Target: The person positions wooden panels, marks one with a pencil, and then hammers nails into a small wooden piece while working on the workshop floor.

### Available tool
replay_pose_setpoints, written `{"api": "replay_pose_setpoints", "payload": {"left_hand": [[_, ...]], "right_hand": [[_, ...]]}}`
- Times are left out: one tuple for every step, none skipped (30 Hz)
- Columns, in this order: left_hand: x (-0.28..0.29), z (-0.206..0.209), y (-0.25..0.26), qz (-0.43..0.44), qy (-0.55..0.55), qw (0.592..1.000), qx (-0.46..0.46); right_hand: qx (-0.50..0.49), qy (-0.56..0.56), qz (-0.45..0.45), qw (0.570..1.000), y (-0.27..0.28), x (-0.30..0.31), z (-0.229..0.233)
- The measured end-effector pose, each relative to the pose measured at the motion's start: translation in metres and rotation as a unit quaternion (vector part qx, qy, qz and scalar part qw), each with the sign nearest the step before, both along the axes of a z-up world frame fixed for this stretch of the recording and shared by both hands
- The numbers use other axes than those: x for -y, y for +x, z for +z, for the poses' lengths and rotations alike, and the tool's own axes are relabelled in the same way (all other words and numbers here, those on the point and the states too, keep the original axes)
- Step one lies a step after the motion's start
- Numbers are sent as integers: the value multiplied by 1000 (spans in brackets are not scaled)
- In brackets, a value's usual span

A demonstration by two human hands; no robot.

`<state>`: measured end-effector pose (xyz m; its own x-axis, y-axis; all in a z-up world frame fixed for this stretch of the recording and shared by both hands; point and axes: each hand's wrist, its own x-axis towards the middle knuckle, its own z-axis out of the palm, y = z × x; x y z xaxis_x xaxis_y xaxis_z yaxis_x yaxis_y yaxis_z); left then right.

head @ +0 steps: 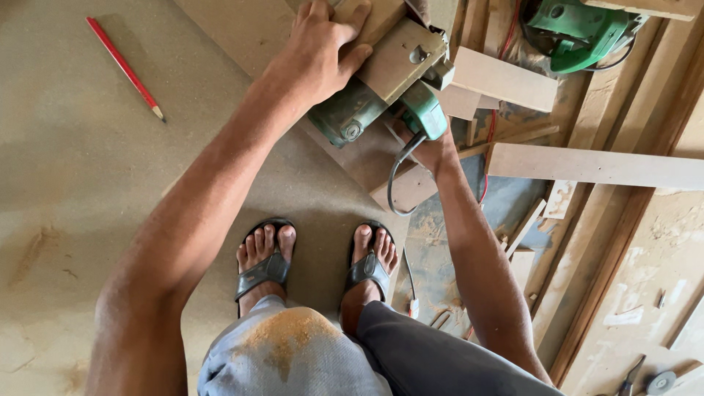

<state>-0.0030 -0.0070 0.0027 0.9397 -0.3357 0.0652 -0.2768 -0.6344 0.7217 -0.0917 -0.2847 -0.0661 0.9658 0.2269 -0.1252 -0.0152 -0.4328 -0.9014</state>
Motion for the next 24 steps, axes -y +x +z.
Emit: {"api": "replay_pose_setpoints", "payload": {"left_hand": [[0, 1, 0, -2, 1, 1000, 5], [0, 2, -1, -4, 2, 1000, 9], [1, 4, -1, -5, 5, 1000, 7], [1, 5, -2, -6, 7, 1000, 5], [1, 6, -2, -7, 10, 1000, 3], [1, 7, -3, -7, 5, 1000, 0], [2, 8, -3, -7, -1, 1000, -2], [2, 9, -4, -7, -7, 1000, -5], [3, 9, -3, -8, -3, 1000, -1], [5, 10, -3, -8, 0, 1000, 2], [5, 10, -3, -9, 3, 1000, 4], [6, 10, -4, -9, 1, 1000, -2], [7, 11, -5, -8, -1, 1000, -7], [7, 12, -6, -8, -2, 1000, -13], [8, 13, -6, -10, 4, 1000, -22], [9, 15, -6, -12, 10, 999, -32], [9, 16, -6, -13, 16, 999, -41], [10, 17, -6, -15, 19, 999, -38], [10, 18, -7, -17, 21, 999, -35], [11, 19, -8, -19, 24, 999, -32], [12, 19, -8, -20, 29, 999, -29], [13, 20, -9, -22, 34, 999, -27], [15, 20, -9, -23, 39, 999, -25], [16, 21, -10, -26, 43, 998, -29]], "right_hand": [[-21, 2, -8, 1000, 0, -1, 0], [-43, 3, -15, 999, 1, -2, 1], [-40, 1, -15, 999, 0, -2, 1], [-37, -2, -15, 999, 0, -1, 0], [-33, -4, -15, 999, -1, -1, -1], [-26, -4, -14, 1000, -1, -1, -2], [-18, -5, -14, 1000, -2, 0, -3], [-11, -7, -13, 1000, -2, 1, -5], [-11, -16, -11, 1000, -2, 2, -6], [-10, -26, -10, 1000, -1, 3, -8], [-11, -35, -8, 999, 0, 3, -9], [-21, -39, -7, 999, 1, 4, -9], [-31, -42, -5, 999, 2, 4, -10], [-42, -46, -3, 998, 2, 3, -9], [-40, -41, -8, 998, 1, 4, -9], [-38, -36, -12, 999, -1, 4, -7], [-35, -30, -17, 999, -2, 4, -7], [-34, -33, -18, 999, -2, 3, -6], [-34, -35, -18, 999, -2, 3, -7], [-33, -37, -19, 999, -1, 3, -7], [-35, -38, -17, 998, -1, 3, -8], [-38, -40, -15, 998, -1, 3, -10], [-40, -42, -13, 998, -1, 4, -12], [-39, -32, -12, 999, -1, 5, -14]]}}
